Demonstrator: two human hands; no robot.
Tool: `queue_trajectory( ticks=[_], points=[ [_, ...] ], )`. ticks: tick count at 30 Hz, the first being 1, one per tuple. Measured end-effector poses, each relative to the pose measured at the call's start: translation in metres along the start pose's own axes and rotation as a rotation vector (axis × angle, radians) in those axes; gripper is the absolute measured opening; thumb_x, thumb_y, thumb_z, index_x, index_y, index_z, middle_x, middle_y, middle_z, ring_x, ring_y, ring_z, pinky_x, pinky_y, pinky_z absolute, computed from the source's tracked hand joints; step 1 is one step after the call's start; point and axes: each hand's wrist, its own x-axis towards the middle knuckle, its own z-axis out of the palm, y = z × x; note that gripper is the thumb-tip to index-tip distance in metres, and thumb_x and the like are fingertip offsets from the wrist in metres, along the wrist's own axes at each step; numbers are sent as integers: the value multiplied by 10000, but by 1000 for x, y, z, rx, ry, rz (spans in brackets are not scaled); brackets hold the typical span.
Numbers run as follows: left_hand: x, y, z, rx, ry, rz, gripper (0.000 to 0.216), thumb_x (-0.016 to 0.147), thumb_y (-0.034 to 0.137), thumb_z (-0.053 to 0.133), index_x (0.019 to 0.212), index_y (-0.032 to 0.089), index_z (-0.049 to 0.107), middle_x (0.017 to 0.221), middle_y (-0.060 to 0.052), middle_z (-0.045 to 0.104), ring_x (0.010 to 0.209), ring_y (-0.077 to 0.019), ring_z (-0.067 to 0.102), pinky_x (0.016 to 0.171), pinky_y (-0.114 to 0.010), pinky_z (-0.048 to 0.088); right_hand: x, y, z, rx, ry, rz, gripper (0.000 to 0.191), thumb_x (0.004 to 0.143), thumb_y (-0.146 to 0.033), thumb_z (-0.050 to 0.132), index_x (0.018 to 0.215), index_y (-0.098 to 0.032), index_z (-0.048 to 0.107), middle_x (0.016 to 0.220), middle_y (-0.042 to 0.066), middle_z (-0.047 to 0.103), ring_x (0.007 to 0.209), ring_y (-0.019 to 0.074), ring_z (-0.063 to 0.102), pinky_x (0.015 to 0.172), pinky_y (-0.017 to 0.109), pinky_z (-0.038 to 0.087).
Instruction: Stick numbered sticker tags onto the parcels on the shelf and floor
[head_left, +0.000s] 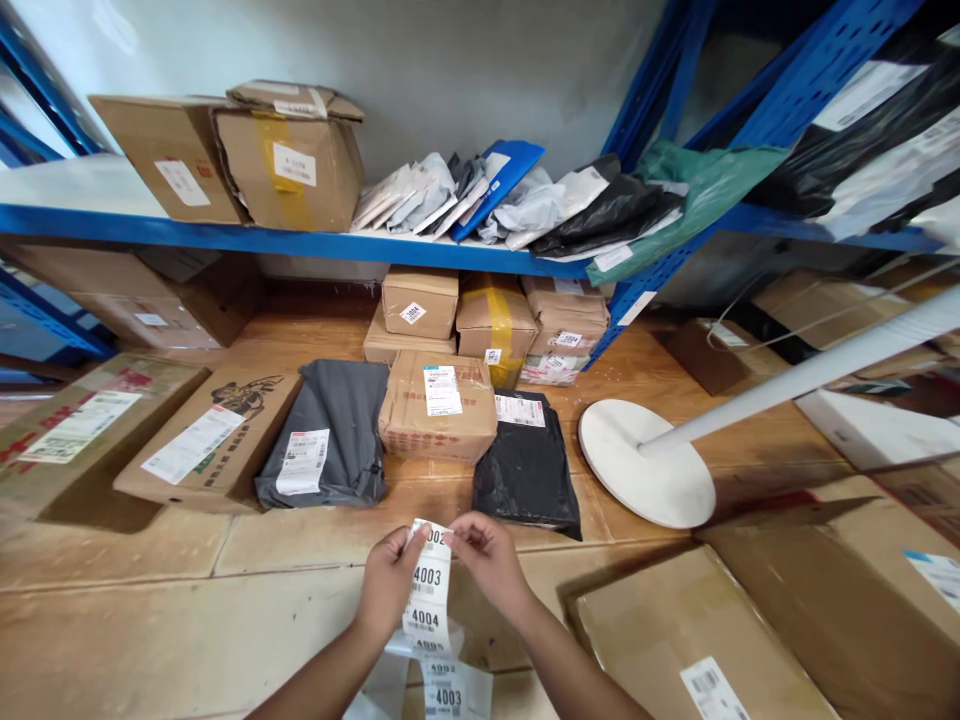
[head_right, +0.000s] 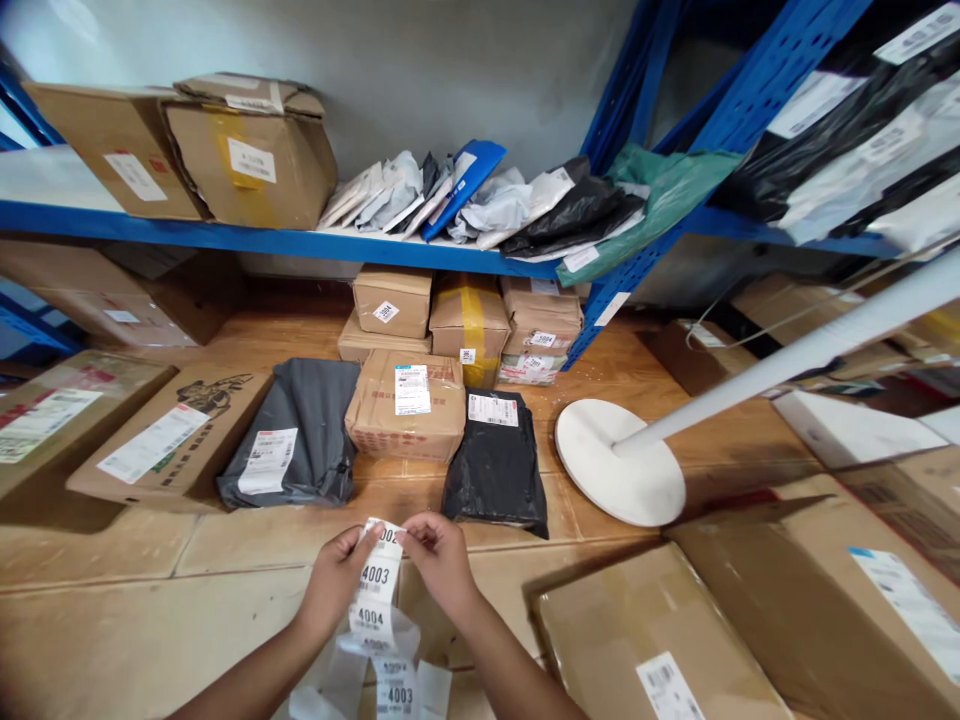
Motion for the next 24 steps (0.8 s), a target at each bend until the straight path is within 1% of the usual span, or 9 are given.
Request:
queue_trajectory(
  ticks=[2, 4, 5, 7, 13, 18, 21, 23, 24],
  points=[
    [0, 2, 1, -27, -16, 2, 386, 677, 509, 627, 604, 137, 557, 520, 36, 505, 508, -90, 416, 488, -200, 321, 4, -2, 1, 2, 25, -12, 255, 658, -420, 696, 667, -179, 614, 599, -6, 602, 553, 127, 529, 535, 248, 414],
    [0, 6, 3, -66, -57, 3, 340, 657, 466, 664, 731, 137, 624, 614, 13, 597, 568, -111, 491, 542, -210, 382, 8, -5, -1, 2, 52, -24, 252, 658, -423, 691, 669, -181, 620, 597, -9, 602, 544, 121, 518, 532, 247, 407],
    [0, 8, 4, -85, -78, 4, 336, 646, 443, 682, 787, 141, 641, 664, 2, 630, 602, -121, 521, 572, -217, 405, 10, -7, -2, 2, 61, -28, 246, 656, -418, 694, 668, -182, 624, 594, -11, 601, 539, 118, 511, 531, 246, 403],
    [0, 12, 7, -116, -110, 8, 332, 636, 404, 701, 838, 145, 656, 723, -12, 663, 649, -134, 555, 611, -224, 430, 13, -11, -5, 3, 71, -31, 232, 650, -406, 699, 660, -184, 630, 590, -13, 602, 535, 116, 507, 533, 247, 401],
    [2, 12, 7, -164, -140, 22, 335, 650, 350, 701, 921, 156, 664, 789, -28, 699, 707, -146, 597, 655, -229, 456, 15, -15, -8, 8, 72, -32, 221, 642, -398, 700, 642, -188, 632, 586, -12, 609, 527, 117, 508, 534, 250, 403],
    [4, 10, 8, -154, -160, 32, 320, 659, 331, 692, 926, 157, 664, 822, -35, 707, 743, -156, 613, 689, -239, 468, 16, -11, -12, 10, 64, -18, 239, 669, -417, 676, 657, -183, 629, 557, -22, 580, 485, 103, 470, 473, 232, 368],
    [4, 9, 10, -137, -171, 33, 350, 627, 331, 711, 926, 158, 658, 840, -38, 705, 778, -170, 618, 719, -252, 471, 17, -10, -14, 10, 65, -7, 264, 677, -438, 663, 656, -179, 618, 548, -23, 571, 471, 101, 462, 454, 228, 363],
    [4, 8, 11, -117, -170, 31, 377, 609, 345, 718, 930, 161, 648, 833, -32, 696, 764, -169, 611, 710, -254, 467, 17, -9, -15, 5, 68, -12, 253, 657, -421, 686, 658, -179, 614, 566, -22, 578, 492, 103, 477, 476, 230, 379],
    [4, 7, 11, -98, -164, 30, 358, 613, 362, 713, 901, 159, 645, 795, -23, 686, 724, -158, 599, 678, -246, 461, 17, -9, -14, 1, 69, -18, 243, 641, -402, 705, 655, -179, 610, 577, -22, 582, 506, 104, 486, 494, 231, 388]
  ],
)
